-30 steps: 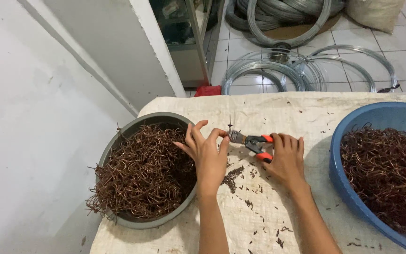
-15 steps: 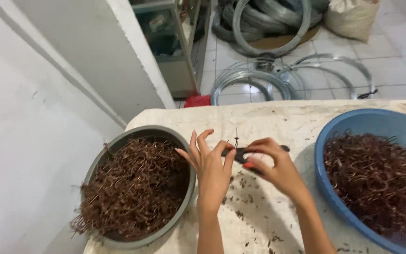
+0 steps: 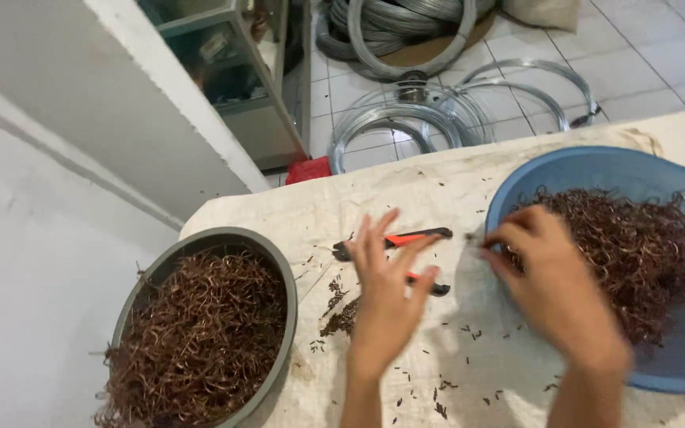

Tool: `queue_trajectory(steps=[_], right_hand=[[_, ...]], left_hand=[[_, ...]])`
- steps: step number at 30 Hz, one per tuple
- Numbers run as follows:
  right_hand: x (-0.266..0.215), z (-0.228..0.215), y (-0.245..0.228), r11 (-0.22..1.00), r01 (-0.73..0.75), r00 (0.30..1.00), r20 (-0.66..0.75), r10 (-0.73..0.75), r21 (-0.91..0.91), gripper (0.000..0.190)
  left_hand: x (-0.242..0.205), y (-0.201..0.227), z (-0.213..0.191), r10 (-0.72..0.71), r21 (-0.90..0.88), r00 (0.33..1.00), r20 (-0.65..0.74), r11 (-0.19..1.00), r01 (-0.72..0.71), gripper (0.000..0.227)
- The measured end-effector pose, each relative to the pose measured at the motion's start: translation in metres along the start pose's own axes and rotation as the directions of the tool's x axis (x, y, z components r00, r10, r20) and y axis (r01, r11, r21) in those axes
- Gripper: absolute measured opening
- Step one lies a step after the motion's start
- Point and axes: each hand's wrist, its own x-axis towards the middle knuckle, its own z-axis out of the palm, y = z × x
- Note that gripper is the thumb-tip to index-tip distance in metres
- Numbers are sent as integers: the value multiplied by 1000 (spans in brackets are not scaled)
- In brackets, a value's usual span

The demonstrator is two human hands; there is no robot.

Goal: Cut dried roots into smaller pieces using wire cutters and sort them into a separate bowl

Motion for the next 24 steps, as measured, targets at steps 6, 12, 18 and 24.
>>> queue_trajectory(steps=[6,12,18,24], right_hand=[[-6,-4,86,933,-203,979,-64,193,-296,54],[8,1,33,964,-215,955,174,240,-154,68],[15,45,-9,963,71,982,186,-23,-258,54],[12,106,-48,921,317,925,286,-249,-226,48]], left_hand=[[-16,12,35,438,133,874,211,873,-470,47],[2,1,20,110,269,939,326,941,-203,45],[-3,-87,-23,33,362,998,47,931,-48,46],[-42,-93,-100,-357,99,924,-138,923,372,46]])
